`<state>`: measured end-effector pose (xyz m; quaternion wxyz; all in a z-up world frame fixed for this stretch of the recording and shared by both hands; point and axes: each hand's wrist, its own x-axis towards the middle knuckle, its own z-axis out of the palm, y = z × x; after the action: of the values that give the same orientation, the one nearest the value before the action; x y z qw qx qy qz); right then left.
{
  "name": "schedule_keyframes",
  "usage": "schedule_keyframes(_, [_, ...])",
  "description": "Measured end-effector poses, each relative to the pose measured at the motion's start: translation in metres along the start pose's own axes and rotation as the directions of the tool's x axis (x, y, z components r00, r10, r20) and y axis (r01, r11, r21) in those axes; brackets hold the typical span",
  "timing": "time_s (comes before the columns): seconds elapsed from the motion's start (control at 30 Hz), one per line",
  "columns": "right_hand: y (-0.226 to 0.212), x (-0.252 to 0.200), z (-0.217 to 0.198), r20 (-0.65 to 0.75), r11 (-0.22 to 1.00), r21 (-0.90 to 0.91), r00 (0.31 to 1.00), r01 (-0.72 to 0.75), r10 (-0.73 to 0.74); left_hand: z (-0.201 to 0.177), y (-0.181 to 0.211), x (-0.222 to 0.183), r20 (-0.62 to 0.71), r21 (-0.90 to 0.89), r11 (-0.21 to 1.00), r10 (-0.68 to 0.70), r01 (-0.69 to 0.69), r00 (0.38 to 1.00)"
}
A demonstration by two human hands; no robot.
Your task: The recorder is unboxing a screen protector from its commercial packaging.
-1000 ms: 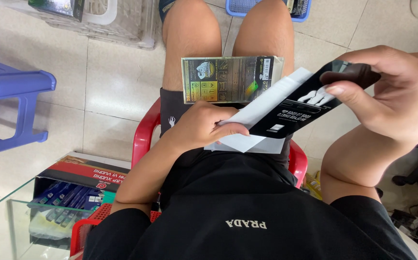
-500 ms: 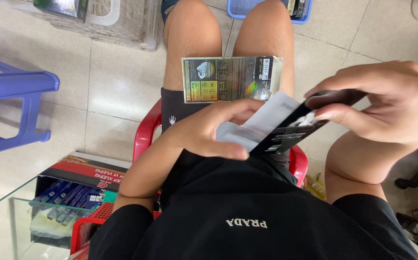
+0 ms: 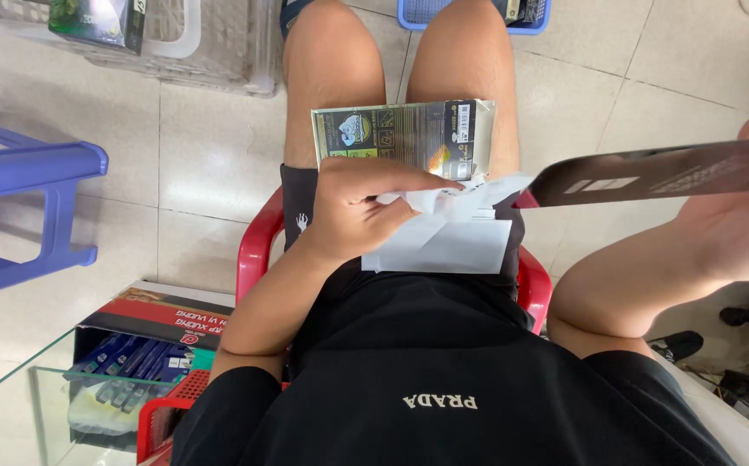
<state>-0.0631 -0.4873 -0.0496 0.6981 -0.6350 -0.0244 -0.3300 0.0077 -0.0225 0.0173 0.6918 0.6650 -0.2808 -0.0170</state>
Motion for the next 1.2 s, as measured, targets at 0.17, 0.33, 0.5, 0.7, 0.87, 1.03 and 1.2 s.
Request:
schedule_keyframes(0.17, [-0.023,-0.003,0.055,0.058,0.985,-0.072,0.986,0.158,-0.154,-0.002,0.003,0.001,0.058,0.003,1.0,0.023,-0.023,0.998])
schedule_keyframes(0.33, [-0.048,0.014,0.124,0.155,0.977,-0.032,0.967,0.212,-0.204,-0.002,-0.004,-0.005,0.098,-0.069,0.998,-0.004,0.01,0.995])
schedule_keyframes(0.5, [-0.042,0.019,0.114,0.285,0.956,-0.12,0.932,0.267,-0.225,-0.006,-0.008,-0.008,0.119,-0.156,0.978,-0.12,0.138,0.986])
schedule_keyframes(0.7, [-0.022,0.011,0.072,0.172,0.966,-0.126,0.963,0.228,-0.205,-0.006,-0.007,-0.009,0.105,-0.155,0.975,-0.146,0.161,0.984])
schedule_keyframes(0.87, [-0.059,0.014,0.127,0.332,0.951,-0.171,0.924,0.257,-0.19,-0.007,-0.008,-0.009,0.086,-0.147,0.974,-0.16,0.171,0.983])
schedule_keyframes(1.03, [-0.072,0.0,0.103,0.217,0.922,-0.373,0.976,0.1,-0.018,-0.005,-0.012,-0.011,0.066,-0.177,0.968,-0.17,0.179,0.983])
schedule_keyframes(1.2, [-0.118,0.014,0.151,0.344,0.743,-0.666,0.91,0.062,0.232,-0.004,-0.007,-0.007,0.099,-0.227,0.945,-0.218,0.235,0.971])
